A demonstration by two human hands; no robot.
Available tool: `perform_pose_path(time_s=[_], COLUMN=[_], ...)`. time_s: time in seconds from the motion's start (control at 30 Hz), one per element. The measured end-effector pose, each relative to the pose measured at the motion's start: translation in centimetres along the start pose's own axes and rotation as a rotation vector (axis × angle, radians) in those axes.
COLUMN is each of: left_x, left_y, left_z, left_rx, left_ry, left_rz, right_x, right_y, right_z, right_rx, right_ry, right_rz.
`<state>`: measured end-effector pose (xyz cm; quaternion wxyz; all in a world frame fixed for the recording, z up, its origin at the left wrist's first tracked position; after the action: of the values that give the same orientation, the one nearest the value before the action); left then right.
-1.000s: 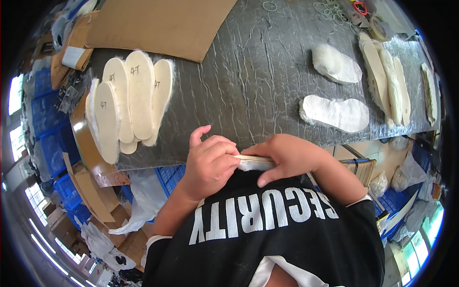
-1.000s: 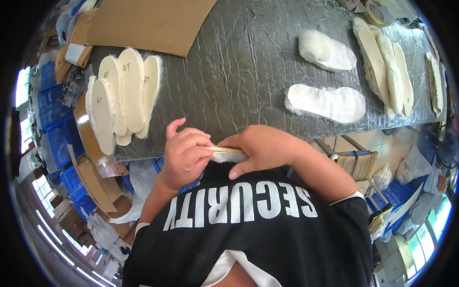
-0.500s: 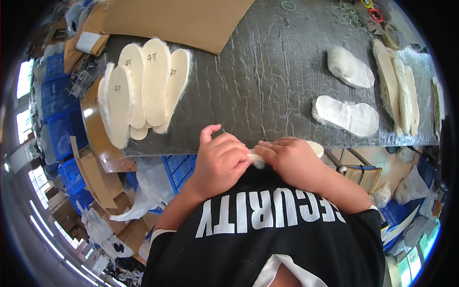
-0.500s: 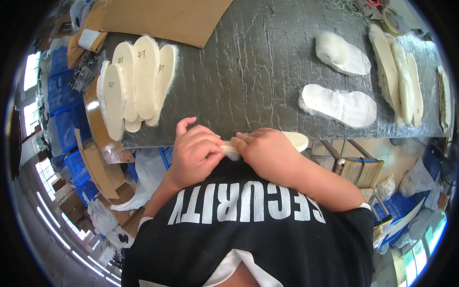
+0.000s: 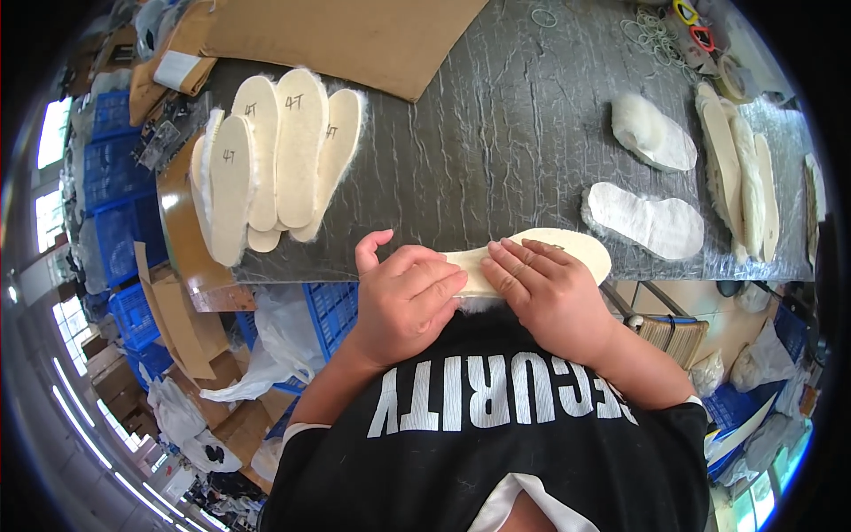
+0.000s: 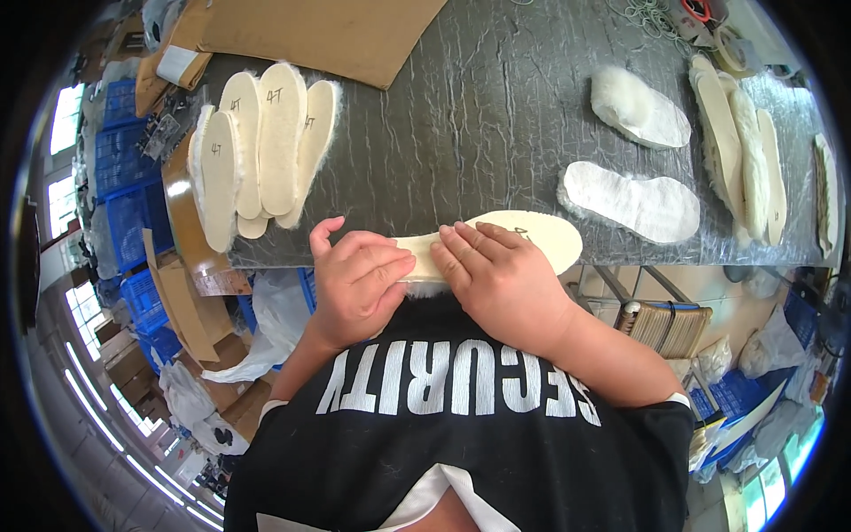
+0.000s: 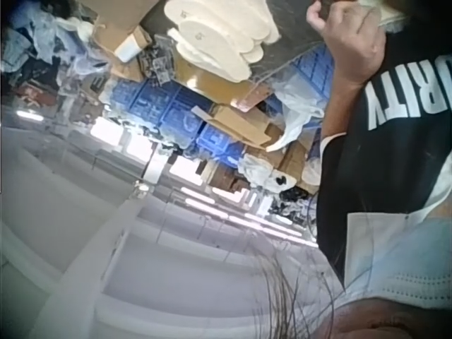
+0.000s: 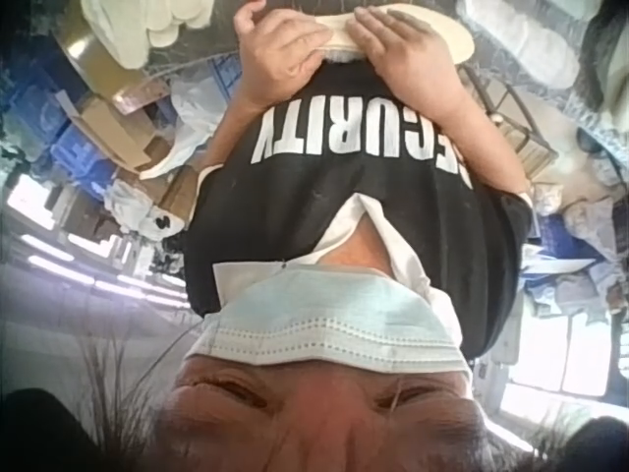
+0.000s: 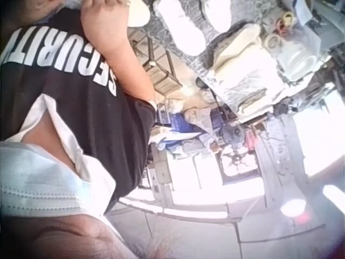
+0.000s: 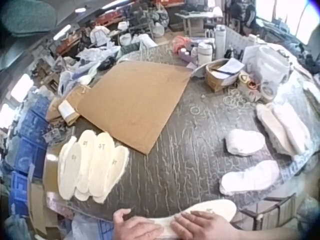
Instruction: Assembling shoe insoles by lining the bases with fuzzy material.
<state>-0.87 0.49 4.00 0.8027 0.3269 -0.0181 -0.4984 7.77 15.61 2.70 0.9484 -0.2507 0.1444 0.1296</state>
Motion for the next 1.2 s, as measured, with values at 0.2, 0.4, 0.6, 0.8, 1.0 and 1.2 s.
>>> perform_pose_path(time_s=[0.2,0.4,0.6,0.8,1.0,1.2], left_x=[0.5,0.7,0.3,0.4,-0.1,0.7], left_y=[0.4,-0.3,-0.2,0.4,-0.1,0.5], left_z=[-0.2,-0.8,-0.2,0.5,0.1,0.3], left_rx=[-0.003,0.054,0.113,-0.152,-0.130,-0.214], left_ry=[0.095,0.147,0.201,0.254,0.204,0.169], left_rz=[-0.066,-0.025,-0.030,-0.202,-0.078,-0.317], right_x=[0.0,0.2,-0.6,-0.5,-0.4,-0.3], right_y=[-0.3,0.1,0.2,-0.1,-0.5,-0.4], right_z=[0.4,0.1,-0.7,-1.0,-1.2,-1.1], right_rx=[-0.012,0.038,-0.220,-0.335,-0.307,-0.353], right_ry=[0.037,0.009,-0.061,-0.091,-0.152,-0.106], right_rz=[-0.013,-0.051,-0.218,-0.366,-0.344,-0.370])
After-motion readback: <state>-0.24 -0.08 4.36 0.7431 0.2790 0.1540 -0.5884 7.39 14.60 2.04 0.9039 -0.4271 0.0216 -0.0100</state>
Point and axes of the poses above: each hand's wrist, its own x-axis away from the middle knuckle, its own z-axis out of the back of the hand, y = z × x, the point moved 4 cm from there along -x, towards the middle knuckle, and after that the axes turned 8 degrees about y, right-handed, at the moved point
